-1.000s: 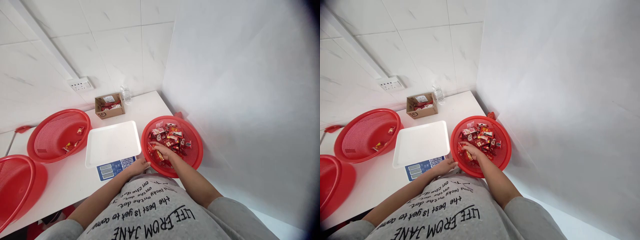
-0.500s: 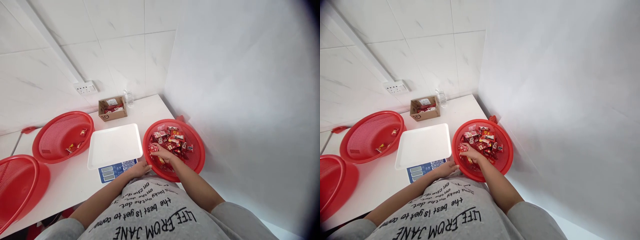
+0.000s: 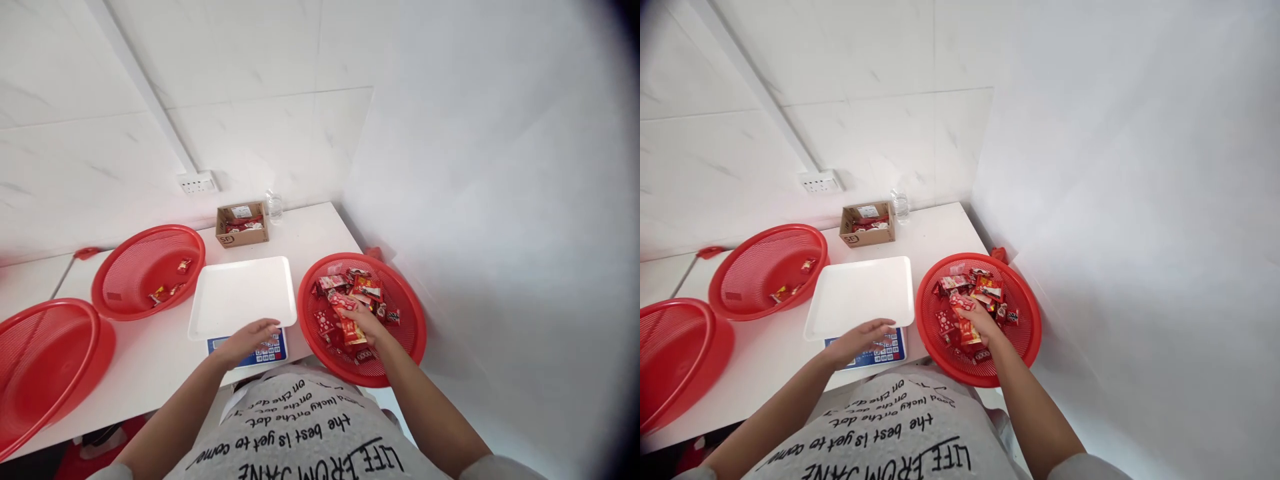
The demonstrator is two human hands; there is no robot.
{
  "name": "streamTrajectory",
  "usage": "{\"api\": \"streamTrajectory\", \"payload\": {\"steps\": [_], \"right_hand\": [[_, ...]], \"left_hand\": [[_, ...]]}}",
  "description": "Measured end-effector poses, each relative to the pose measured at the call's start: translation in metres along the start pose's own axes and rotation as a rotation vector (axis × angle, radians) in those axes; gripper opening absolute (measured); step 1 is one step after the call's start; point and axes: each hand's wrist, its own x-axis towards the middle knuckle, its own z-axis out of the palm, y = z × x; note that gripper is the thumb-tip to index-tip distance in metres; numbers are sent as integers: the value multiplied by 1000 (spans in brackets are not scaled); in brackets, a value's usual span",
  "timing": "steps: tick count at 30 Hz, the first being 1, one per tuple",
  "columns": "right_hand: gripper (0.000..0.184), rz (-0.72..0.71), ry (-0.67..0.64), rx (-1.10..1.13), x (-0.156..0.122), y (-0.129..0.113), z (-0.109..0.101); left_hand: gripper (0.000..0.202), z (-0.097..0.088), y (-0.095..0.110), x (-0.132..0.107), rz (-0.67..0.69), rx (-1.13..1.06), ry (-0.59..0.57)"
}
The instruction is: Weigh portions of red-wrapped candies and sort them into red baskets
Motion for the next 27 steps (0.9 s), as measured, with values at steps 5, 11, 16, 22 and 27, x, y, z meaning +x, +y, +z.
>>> {"api": "streamTrajectory", "payload": {"steps": [5,11,16,22,27], "right_hand": [[39,-8,-30,183,-8,-25,13],[47,20,-283,3,-11,-38,117],[49,17,-405,-226,14,-21,209],[73,-82,-224,-485,42,-1,238],[77,-160,-73,-516,43,5,233]], "left_hand": [[29,-84,21,-41,275,-842,538],[15,-98,-3,-54,130,-918,512],[26,-81,-20,-45,44,-643,376],[46,-119,-34,-50,66,-235,385],[37,-136,-47,-31,163,271,468]]}}
